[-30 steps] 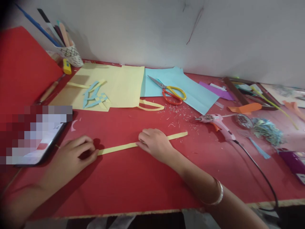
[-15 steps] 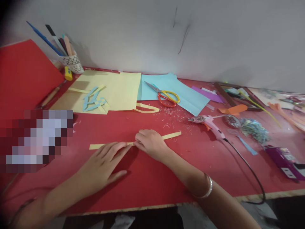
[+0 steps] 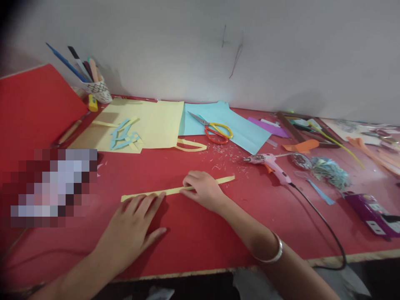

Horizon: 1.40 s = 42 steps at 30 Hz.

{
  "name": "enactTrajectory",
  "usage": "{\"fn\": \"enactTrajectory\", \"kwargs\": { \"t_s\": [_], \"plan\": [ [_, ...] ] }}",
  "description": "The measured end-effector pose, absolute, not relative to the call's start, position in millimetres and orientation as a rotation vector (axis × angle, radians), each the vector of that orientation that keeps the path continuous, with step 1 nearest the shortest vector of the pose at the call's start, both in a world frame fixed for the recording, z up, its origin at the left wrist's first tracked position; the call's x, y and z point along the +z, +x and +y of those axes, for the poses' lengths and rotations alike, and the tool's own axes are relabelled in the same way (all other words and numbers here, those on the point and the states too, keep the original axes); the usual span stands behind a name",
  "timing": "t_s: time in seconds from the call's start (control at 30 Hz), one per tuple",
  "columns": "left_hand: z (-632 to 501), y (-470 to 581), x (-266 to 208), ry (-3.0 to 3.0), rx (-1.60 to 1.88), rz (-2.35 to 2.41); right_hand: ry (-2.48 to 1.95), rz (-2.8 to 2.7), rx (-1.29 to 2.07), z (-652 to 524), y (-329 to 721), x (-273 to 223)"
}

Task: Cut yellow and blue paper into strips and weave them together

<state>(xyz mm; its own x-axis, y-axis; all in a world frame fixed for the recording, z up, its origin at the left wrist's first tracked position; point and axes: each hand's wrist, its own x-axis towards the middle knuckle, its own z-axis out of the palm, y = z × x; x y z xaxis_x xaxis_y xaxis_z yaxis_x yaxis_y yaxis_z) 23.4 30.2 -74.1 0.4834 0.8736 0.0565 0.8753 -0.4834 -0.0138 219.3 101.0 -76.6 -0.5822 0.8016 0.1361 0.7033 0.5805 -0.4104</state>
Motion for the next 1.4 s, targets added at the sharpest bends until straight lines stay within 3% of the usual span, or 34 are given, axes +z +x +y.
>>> {"fn": "enactTrajectory", "kwargs": {
  "t_s": [1.4],
  "plan": [
    [30, 26, -81, -2.582, -0.129, -1.525, -1.452, -2.436, 0.286, 98, 271, -75]
  ]
}}
